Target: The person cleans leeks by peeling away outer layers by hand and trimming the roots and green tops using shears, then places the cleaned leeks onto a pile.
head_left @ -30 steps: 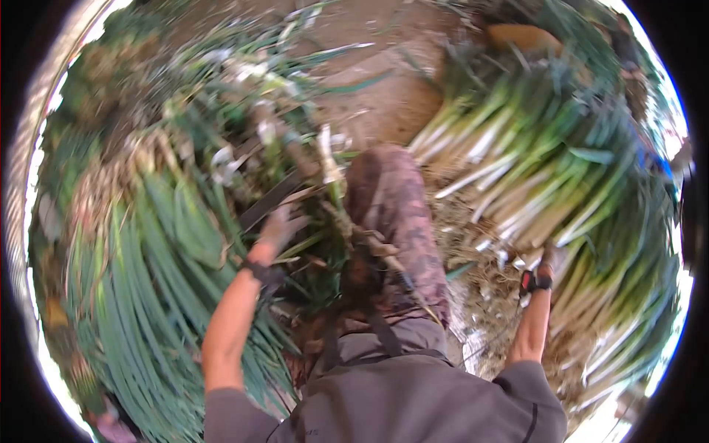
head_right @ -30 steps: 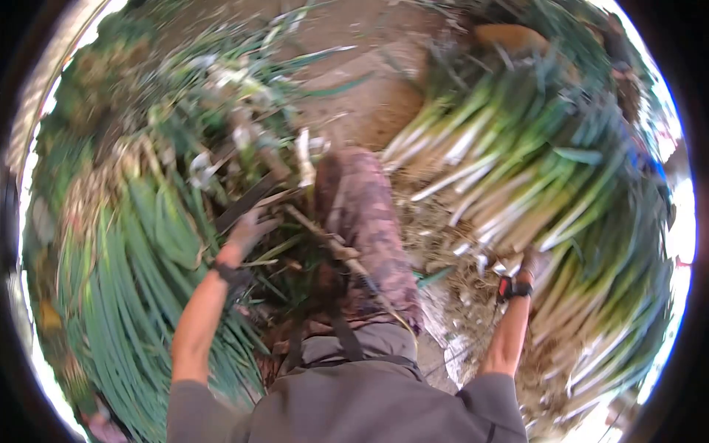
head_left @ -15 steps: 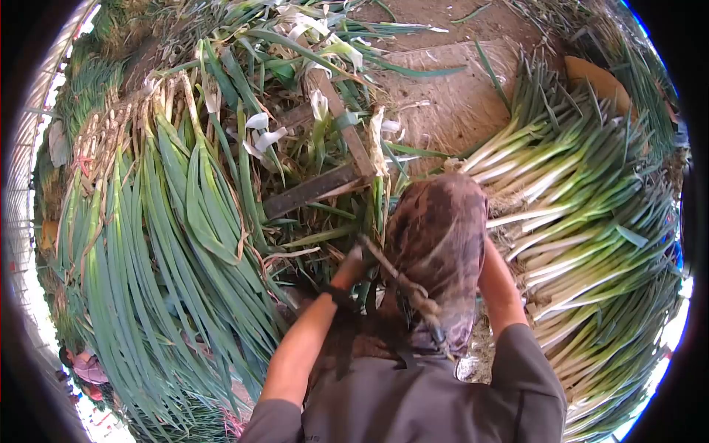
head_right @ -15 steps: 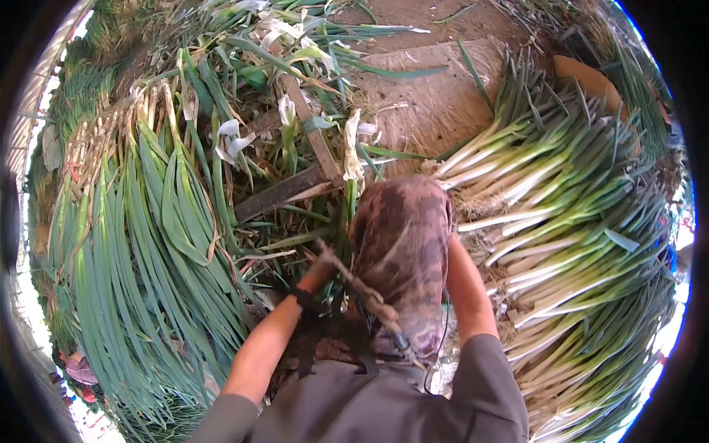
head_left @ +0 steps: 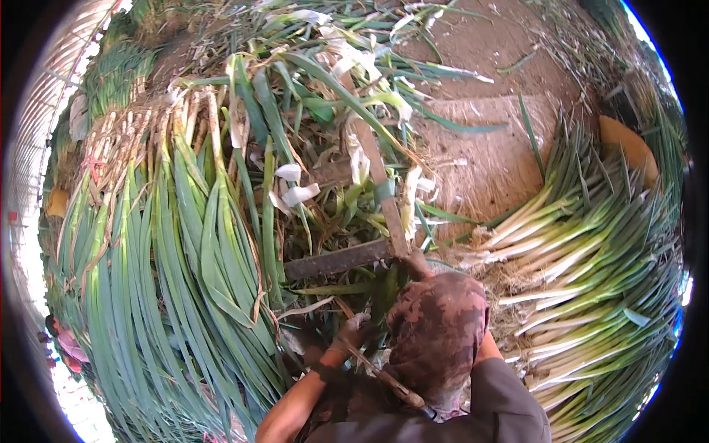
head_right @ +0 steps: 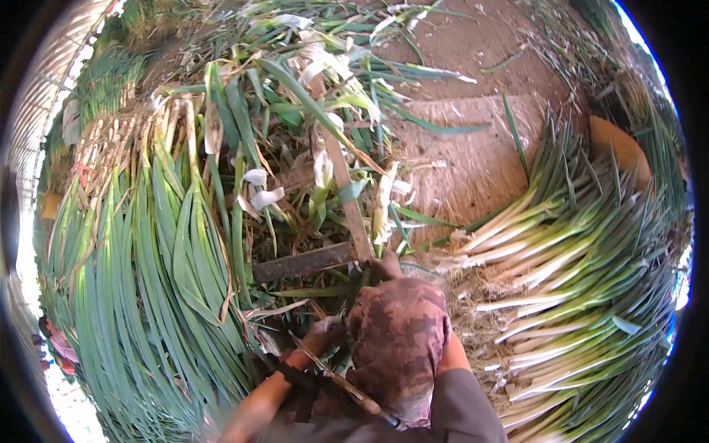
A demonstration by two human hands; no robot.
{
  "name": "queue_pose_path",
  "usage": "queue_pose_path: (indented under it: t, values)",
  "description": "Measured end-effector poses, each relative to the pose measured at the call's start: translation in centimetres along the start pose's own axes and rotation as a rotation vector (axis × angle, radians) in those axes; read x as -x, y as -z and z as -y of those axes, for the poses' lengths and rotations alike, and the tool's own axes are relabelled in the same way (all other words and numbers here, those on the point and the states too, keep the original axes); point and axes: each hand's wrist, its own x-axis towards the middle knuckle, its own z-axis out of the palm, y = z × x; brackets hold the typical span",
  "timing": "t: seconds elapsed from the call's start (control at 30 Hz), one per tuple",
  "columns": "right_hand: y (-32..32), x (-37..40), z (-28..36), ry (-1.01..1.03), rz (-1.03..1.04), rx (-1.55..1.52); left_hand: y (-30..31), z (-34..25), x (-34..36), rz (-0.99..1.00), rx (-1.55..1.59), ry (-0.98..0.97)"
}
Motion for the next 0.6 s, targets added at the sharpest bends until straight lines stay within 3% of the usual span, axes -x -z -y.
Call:
queue_pose_path:
  t: [0.07,0.1,0.2,0.23,0.27,0.33,0.37,0.4,0.47,0.53,0.6]
  values:
    - [3.0,-0.1,4.7,-0.038,-0.054,0.091,-0.6,-0.1,0.3,0.035,0.265,-0.040]
    - [5.1,0.0,8.8,-0.045,-0.105,0.069,-0.2,-4.2,1.9,0.058,0.201,-0.122]
    - [12.0,-0.1,21.3,0.040,-0.317,-0.046,0.6,-6.5,3.7,-0.039,-0.016,-0.067]
    - [14.3,-1.7,23.8,0.202,-0.362,-0.141,0.9,-7.4,4.6,-0.116,-0.129,-0.125]
    - [15.9,-1.0,29.7,0.277,-0.374,-0.210,1.2,-7.6,5.3,-0.159,-0.045,-0.185]
    - [19.8,-2.2,37.9,0.329,-0.434,0.095,2.2,-8.0,7.0,-0.238,0.117,-0.309]
    - [20.8,-2.9,40.9,0.495,-0.478,0.184,3.6,-11.4,9.2,-0.292,0.059,-0.327]
    - [21.5,-3.5,44.0,0.734,-0.609,0.460,4.5,-12.9,10.5,-0.409,0.027,-0.402]
    - [17.3,2.4,53.5,0.759,-0.645,0.766,5.8,-14.6,13.4,-0.645,-0.036,-0.531]
    - [13.2,5.3,57.3,0.809,-0.543,0.972,6.9,-18.5,16.8,-0.846,-0.183,-0.721]
    - [8.1,8.2,59.3,0.698,-0.377,1.328,8.2,-21.9,20.1,-1.066,-0.343,-0.899]
